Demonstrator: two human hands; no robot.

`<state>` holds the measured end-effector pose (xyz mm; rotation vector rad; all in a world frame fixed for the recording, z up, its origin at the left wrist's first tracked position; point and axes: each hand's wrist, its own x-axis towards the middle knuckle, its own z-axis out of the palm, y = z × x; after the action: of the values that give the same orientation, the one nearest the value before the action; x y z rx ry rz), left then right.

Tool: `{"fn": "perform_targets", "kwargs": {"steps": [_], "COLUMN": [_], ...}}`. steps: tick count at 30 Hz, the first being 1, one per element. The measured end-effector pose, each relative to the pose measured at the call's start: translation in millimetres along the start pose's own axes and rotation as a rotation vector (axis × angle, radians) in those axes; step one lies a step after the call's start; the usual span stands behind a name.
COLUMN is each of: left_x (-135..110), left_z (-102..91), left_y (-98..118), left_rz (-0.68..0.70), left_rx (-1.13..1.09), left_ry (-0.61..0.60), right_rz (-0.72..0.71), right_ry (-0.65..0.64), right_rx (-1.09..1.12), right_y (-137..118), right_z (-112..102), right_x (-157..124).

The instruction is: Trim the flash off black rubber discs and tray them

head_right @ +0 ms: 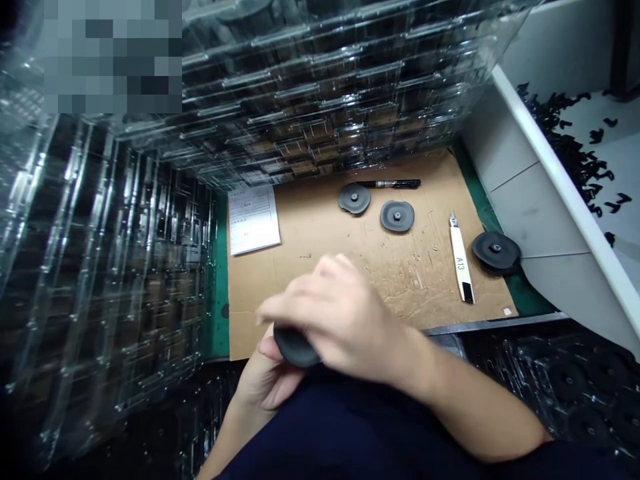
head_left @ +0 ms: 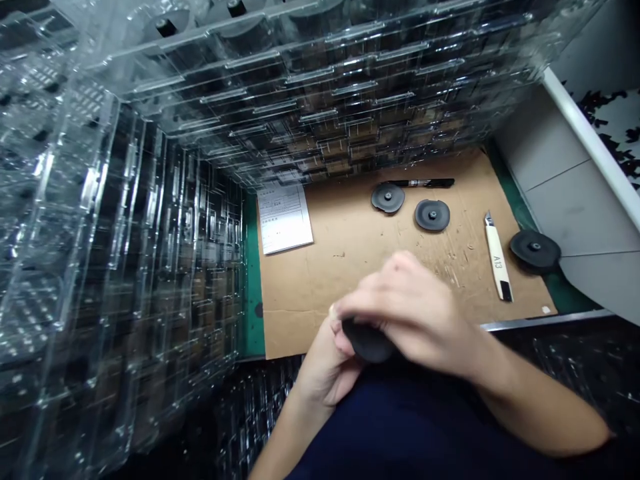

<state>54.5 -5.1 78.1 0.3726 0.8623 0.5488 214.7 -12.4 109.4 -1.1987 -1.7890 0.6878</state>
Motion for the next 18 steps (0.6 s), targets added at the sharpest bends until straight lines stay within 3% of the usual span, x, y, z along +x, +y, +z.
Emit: {"fn": "perform_targets", "kwargs": {"steps": [4,7,12,18], "left_x": [-1.3,-2.6,-2.2,-1.0], "left_z": [2.3,2.0,-4.4,-7.0], "left_y": [3.7,4.5,2.8,3.1], "left_rz": [-0.045,-0.027,-0.043,-0.064], "left_rx": [-0.171,-0.238,-0.249,-0.246], "left_ry": [-0.186,-0.214,-0.219,-0.234], "right_rz": [0.477,0.676,0.734,0.729], "right_ry": [0.138,0.071,-0.014,-0.002], "right_rx": [0.033,0.036,0.010,0.041], "right_y": [30.5,53.3,70.1,68.9], "right_z": [-6.5,0.5,18.5,21.2], "right_x": [-14.3,-36.7,-63.8,-63.2]}}
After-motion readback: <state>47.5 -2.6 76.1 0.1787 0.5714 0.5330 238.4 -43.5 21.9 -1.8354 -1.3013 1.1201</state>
